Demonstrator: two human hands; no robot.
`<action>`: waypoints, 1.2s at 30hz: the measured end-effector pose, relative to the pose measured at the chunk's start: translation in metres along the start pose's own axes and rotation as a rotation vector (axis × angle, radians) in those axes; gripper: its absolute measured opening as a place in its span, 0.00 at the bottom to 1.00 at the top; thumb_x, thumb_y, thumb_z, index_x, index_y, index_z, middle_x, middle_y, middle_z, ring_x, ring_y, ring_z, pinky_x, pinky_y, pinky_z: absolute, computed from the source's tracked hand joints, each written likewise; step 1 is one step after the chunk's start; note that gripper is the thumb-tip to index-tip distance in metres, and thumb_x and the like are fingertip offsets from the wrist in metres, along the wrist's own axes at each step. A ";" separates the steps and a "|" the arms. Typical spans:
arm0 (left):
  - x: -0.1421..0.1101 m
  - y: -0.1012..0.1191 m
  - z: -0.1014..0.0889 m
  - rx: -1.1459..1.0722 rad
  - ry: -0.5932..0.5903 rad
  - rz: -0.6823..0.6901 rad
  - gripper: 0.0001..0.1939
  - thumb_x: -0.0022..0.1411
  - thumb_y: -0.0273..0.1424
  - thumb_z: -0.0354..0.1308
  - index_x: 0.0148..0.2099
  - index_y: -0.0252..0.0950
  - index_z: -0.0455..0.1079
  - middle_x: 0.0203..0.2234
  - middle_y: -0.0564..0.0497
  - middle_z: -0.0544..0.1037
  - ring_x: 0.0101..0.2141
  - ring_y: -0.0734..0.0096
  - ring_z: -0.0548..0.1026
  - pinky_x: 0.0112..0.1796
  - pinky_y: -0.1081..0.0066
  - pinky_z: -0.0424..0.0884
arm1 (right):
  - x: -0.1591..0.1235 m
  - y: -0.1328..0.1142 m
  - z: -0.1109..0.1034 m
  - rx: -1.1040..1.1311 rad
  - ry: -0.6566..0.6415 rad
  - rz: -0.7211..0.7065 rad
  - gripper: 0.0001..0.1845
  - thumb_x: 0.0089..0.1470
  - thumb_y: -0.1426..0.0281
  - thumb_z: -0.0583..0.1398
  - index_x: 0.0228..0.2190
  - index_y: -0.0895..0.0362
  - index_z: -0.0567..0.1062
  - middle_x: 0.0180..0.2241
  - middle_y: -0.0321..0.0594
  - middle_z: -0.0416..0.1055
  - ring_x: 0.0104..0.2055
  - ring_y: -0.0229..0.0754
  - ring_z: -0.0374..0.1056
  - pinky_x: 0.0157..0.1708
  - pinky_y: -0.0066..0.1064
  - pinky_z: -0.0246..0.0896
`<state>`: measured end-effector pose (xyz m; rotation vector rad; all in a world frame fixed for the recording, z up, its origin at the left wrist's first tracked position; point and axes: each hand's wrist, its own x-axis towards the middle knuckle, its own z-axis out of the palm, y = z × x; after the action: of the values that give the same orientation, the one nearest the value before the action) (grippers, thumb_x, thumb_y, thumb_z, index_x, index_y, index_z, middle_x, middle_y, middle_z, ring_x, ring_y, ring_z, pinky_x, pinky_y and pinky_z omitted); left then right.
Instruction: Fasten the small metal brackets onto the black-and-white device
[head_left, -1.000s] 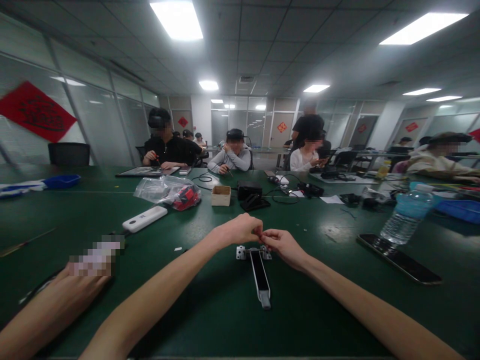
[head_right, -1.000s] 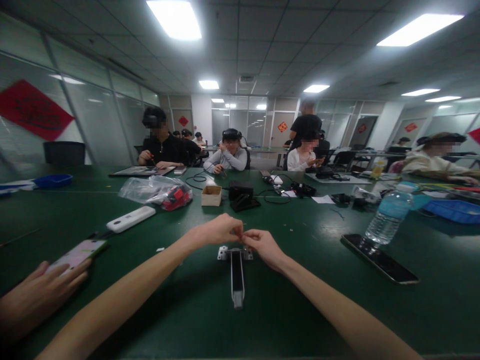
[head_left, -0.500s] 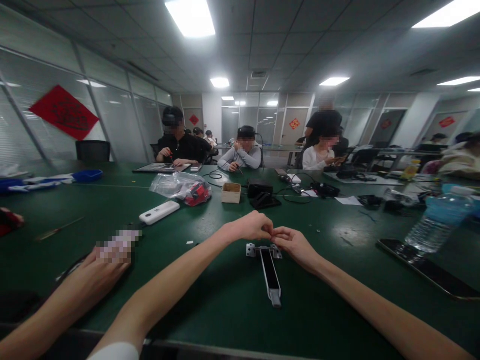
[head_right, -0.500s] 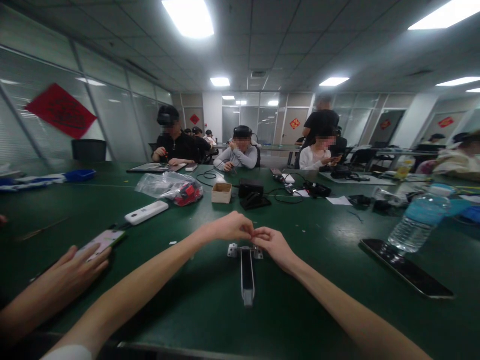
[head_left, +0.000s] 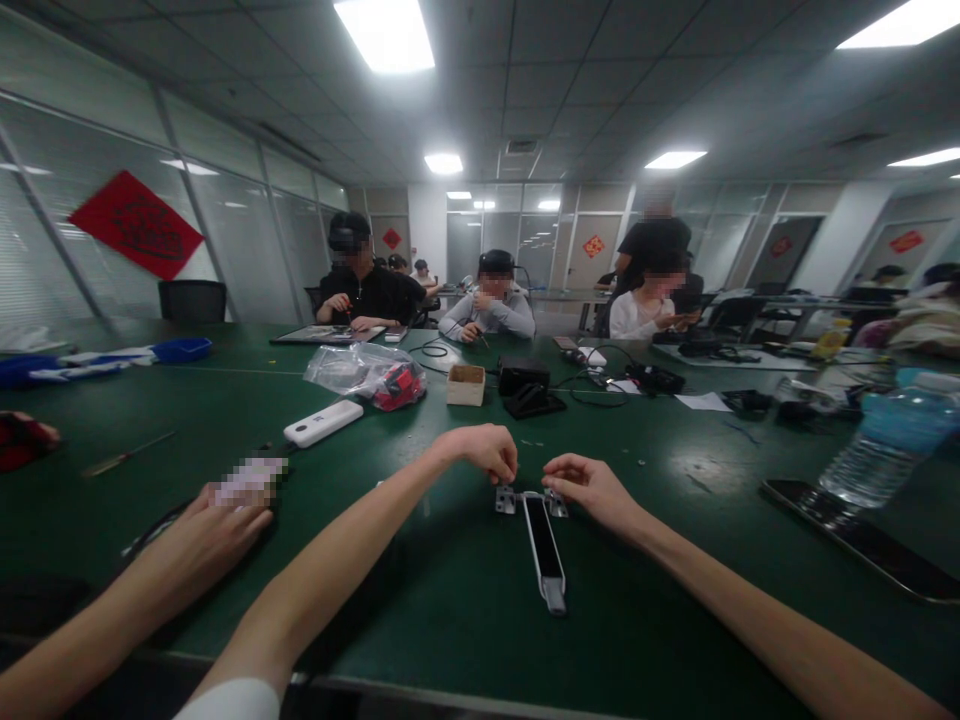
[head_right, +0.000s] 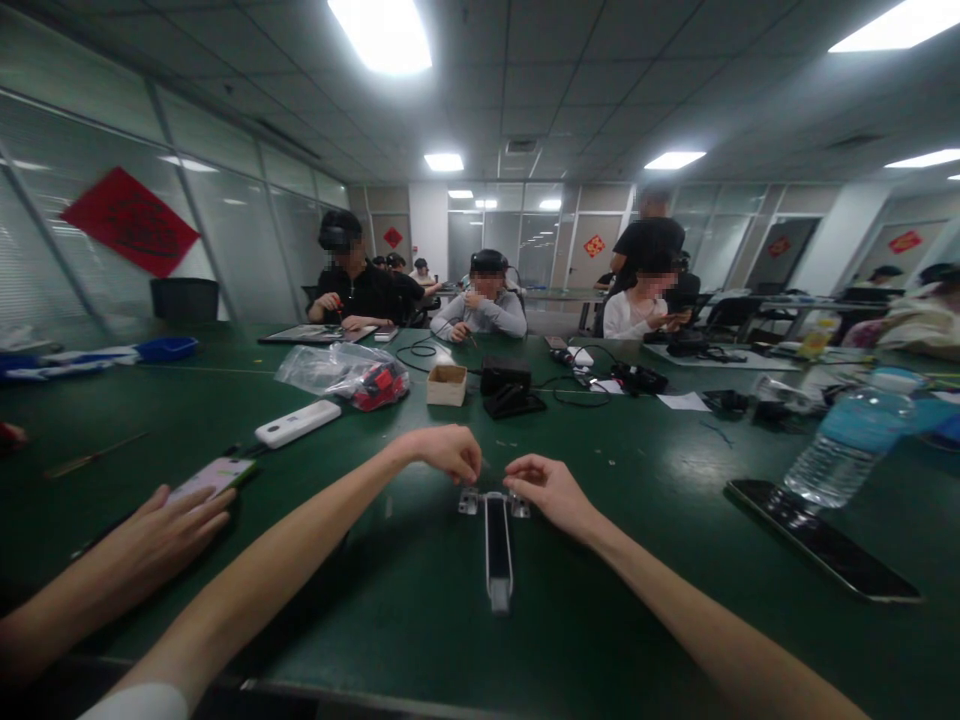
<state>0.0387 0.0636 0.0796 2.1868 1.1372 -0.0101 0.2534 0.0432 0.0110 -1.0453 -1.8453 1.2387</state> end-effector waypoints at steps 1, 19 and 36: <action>0.000 -0.003 0.001 -0.025 -0.015 -0.046 0.05 0.52 0.20 0.56 0.28 0.32 0.72 0.18 0.54 0.72 0.22 0.75 0.69 0.25 0.78 0.61 | -0.001 -0.001 -0.002 -0.070 0.005 -0.026 0.16 0.48 0.62 0.62 0.37 0.59 0.72 0.35 0.41 0.72 0.35 0.40 0.68 0.34 0.33 0.63; 0.016 -0.031 0.007 -0.273 -0.190 -0.284 0.04 0.49 0.23 0.57 0.25 0.31 0.72 0.18 0.53 0.74 0.21 0.76 0.70 0.26 0.76 0.67 | -0.003 0.000 -0.020 -0.681 -0.141 -0.262 0.11 0.52 0.64 0.57 0.34 0.56 0.75 0.32 0.40 0.71 0.32 0.40 0.65 0.31 0.31 0.58; 0.022 -0.030 0.021 -0.464 -0.154 -0.198 0.02 0.48 0.25 0.57 0.26 0.31 0.71 0.18 0.52 0.74 0.21 0.76 0.71 0.28 0.75 0.67 | -0.004 -0.002 -0.017 -0.699 -0.152 -0.278 0.10 0.52 0.65 0.57 0.33 0.56 0.76 0.30 0.39 0.72 0.30 0.39 0.66 0.30 0.29 0.59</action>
<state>0.0362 0.0801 0.0403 1.6346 1.1327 -0.0009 0.2690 0.0461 0.0178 -1.0000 -2.5267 0.5161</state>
